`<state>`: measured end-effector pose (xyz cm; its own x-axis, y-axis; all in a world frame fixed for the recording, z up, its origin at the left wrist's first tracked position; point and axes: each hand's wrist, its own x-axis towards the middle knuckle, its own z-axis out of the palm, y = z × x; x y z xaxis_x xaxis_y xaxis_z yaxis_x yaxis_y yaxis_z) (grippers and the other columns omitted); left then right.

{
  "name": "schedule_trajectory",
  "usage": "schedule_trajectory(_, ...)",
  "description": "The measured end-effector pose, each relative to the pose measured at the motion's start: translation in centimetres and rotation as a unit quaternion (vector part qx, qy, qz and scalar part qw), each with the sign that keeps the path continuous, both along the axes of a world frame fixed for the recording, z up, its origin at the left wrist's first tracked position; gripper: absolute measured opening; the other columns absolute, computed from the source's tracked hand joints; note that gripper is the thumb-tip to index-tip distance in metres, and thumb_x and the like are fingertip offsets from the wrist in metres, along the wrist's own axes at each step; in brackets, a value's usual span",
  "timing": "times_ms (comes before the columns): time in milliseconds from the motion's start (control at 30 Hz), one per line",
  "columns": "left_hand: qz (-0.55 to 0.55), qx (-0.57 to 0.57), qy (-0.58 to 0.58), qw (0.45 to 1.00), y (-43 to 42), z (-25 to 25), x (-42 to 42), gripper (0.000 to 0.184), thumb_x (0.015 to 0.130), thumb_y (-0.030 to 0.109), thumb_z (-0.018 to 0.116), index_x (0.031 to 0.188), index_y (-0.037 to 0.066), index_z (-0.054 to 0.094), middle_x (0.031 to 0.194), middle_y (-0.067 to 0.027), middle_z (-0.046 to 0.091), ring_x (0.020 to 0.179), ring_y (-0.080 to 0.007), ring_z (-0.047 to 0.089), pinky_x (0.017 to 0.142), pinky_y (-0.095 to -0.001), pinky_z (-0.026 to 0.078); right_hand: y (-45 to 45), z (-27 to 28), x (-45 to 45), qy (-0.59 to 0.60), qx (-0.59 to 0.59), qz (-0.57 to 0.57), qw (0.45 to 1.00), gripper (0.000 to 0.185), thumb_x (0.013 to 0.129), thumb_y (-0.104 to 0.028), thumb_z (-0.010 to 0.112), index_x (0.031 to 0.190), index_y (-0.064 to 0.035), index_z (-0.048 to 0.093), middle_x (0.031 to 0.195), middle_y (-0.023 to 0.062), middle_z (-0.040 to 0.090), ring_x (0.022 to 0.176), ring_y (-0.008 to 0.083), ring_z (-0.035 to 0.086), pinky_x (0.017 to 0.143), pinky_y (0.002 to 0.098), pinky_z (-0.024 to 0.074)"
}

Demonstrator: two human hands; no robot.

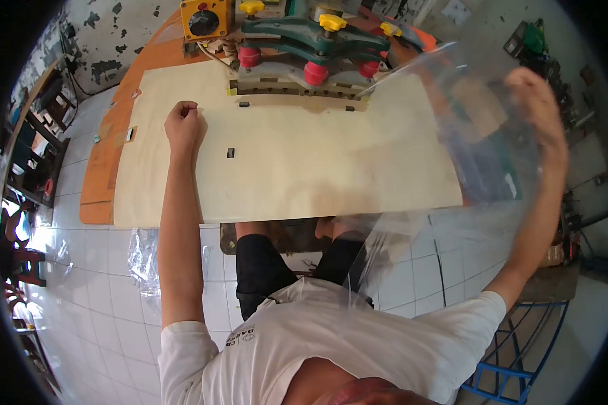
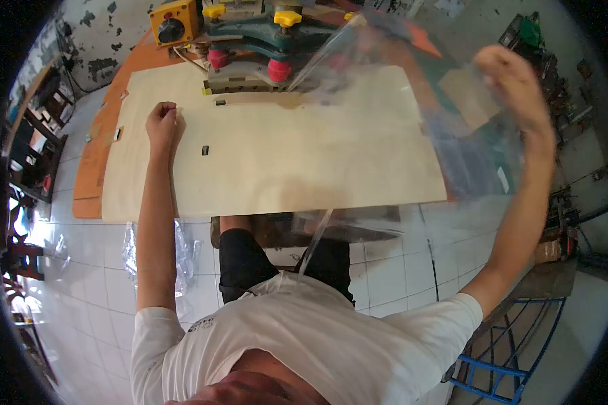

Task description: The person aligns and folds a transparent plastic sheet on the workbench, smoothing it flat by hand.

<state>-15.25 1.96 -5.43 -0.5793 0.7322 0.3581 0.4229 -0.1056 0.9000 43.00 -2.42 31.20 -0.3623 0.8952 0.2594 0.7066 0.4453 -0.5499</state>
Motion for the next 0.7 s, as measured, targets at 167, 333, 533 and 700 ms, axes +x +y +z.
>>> schedule_trajectory(167, 0.003, -0.002, -0.007, 1.0, -0.2, 0.4, 0.3, 0.017, 0.083, 0.01, 0.059, 0.093, 0.002, 0.071, 0.083, -0.0083, 0.07, 0.078, -0.0149, 0.065, 0.076, -0.0284, 0.051, 6.1, -14.8, -3.9, 0.106, -0.206, 0.125, 0.965, 0.02, 0.097, -0.03, 0.058, 0.094, -0.0115, 0.063, 0.071, -0.008, 0.052, 0.056, -0.0005, 0.04, 0.046, 0.017, 0.0272)
schedule_trajectory(333, -0.009, 0.012, -0.006, 1.0, -0.5, 0.7, 0.6, 0.014, 0.085, 0.006, 0.059, 0.094, -0.001, 0.068, 0.082, -0.0044, 0.066, 0.074, -0.0101, 0.059, 0.069, -0.0244, 0.048, 7.8, -26.0, -9.2, 0.13, -0.293, 0.112, 0.941, 0.019, 0.098, -0.025, 0.057, 0.096, -0.0075, 0.064, 0.07, -0.0049, 0.054, 0.051, 0.0006, 0.04, 0.044, 0.0166, 0.0291)
schedule_trajectory(533, 0.0, -0.004, 0.011, 1.0, -0.6, 0.7, 0.5, 0.014, 0.085, 0.005, 0.06, 0.094, -0.001, 0.068, 0.083, -0.0047, 0.066, 0.075, -0.0113, 0.06, 0.07, -0.0261, 0.049, 8.0, -29.1, -15.3, 0.121, -0.296, 0.118, 0.94, 0.02, 0.098, -0.02, 0.056, 0.094, -0.004, 0.066, 0.066, -0.003, 0.055, 0.048, 0.0018, 0.04, 0.043, 0.0177, 0.0299)
schedule_trajectory(700, 0.005, -0.021, 0.007, 1.0, -0.4, 1.0, 0.6, 0.015, 0.085, 0.008, 0.06, 0.093, 0.0, 0.07, 0.084, -0.0087, 0.07, 0.08, -0.0149, 0.065, 0.077, -0.0281, 0.051, 9.1, -30.9, -15.8, 0.103, -0.168, 0.14, 0.97, 0.017, 0.094, -0.014, 0.061, 0.09, 0.0004, 0.069, 0.064, -0.002, 0.056, 0.052, 0.0037, 0.043, 0.047, 0.0212, 0.0342)
